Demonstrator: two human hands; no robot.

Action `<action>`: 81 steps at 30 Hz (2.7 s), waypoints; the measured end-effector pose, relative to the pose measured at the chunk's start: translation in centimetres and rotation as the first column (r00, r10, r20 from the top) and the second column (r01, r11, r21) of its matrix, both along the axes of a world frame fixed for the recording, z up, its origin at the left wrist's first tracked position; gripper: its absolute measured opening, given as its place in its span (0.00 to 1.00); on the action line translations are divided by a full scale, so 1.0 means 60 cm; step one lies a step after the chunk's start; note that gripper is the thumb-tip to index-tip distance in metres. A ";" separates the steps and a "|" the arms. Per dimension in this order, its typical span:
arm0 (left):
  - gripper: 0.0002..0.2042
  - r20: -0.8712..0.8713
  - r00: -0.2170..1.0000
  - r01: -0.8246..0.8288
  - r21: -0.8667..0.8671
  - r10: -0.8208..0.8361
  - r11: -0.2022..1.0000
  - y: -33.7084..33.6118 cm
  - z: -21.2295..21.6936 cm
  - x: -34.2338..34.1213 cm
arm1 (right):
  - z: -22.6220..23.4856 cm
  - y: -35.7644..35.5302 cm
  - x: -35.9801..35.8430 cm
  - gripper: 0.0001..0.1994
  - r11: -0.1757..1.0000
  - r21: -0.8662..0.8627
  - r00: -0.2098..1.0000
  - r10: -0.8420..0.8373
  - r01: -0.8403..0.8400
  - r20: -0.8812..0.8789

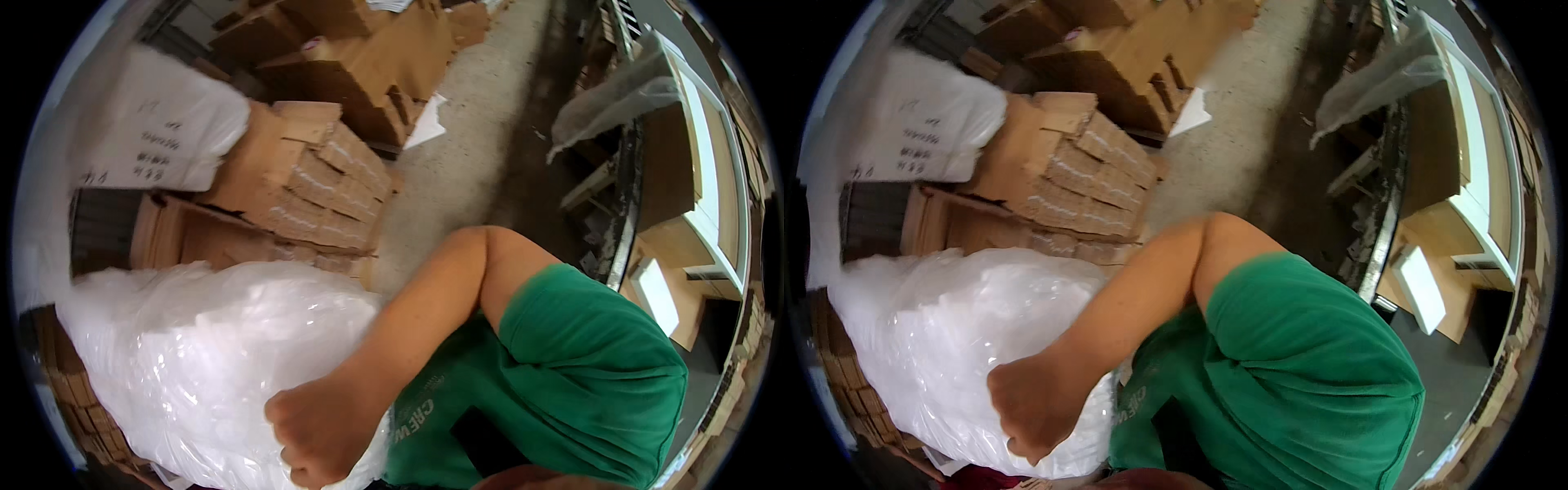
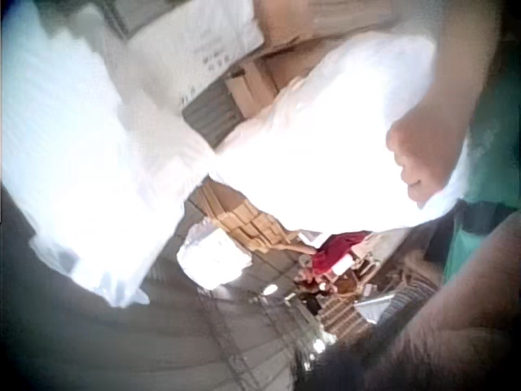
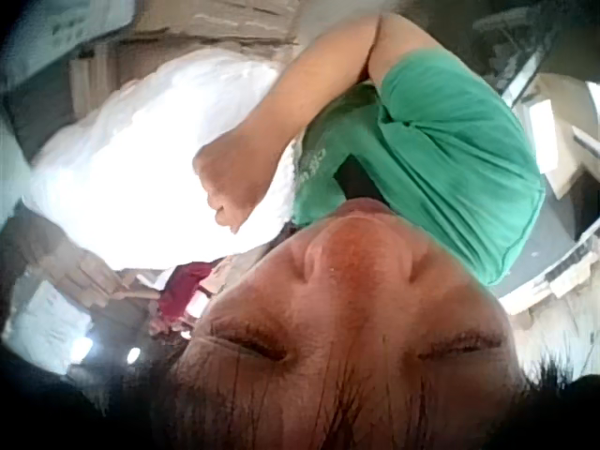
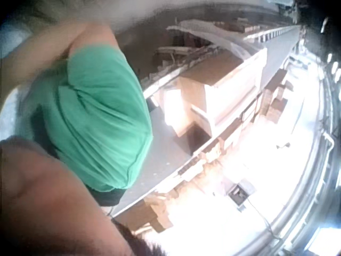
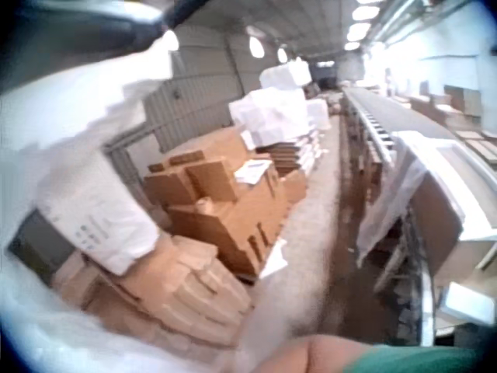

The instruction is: The person packs wooden furniture parts and white foam inserts into a cardboard box on a conveyor belt. They arrange the pieces by hand, layering them with protective foam and plastic wrap, while coworkers assist nearby.

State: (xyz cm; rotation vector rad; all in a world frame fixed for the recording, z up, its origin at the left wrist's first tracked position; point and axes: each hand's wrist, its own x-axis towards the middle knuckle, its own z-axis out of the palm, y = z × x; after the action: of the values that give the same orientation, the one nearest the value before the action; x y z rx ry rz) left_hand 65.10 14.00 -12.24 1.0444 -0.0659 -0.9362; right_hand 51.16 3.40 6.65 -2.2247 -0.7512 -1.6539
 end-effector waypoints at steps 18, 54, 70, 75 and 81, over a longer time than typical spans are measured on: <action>0.30 0.050 0.946 0.312 0.134 -0.321 0.941 -0.166 -0.008 -0.229 | -0.025 -0.161 -0.300 0.26 0.947 0.191 0.950 -0.285 0.259 0.125; 0.10 0.026 0.902 0.425 0.136 -0.432 0.895 -0.217 -0.014 -0.088 | -0.406 -0.205 -0.553 0.25 -0.522 0.828 0.882 -0.268 0.205 -0.387; 0.14 0.222 0.975 -0.083 0.247 0.027 0.965 -0.101 -0.014 -0.069 | -0.925 -0.188 -0.855 0.15 -0.731 0.192 0.390 0.108 0.654 -0.914; 0.13 0.327 0.938 -0.164 0.133 0.113 0.977 -0.137 0.025 -0.022 | -0.904 -0.243 -0.801 0.12 -0.649 0.194 0.386 0.166 0.735 -0.908; 0.10 0.378 0.923 -0.075 0.001 0.069 0.997 -0.228 0.094 0.013 | -0.827 -0.430 -0.565 0.09 -0.377 0.560 0.604 -0.003 0.738 -0.797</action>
State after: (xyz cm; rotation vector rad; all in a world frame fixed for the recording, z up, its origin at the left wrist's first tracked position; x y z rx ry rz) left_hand 65.87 0.32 -6.60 1.2238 -0.3391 -0.6589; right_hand 17.25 -22.42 -42.97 -1.2664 1.4846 -0.8207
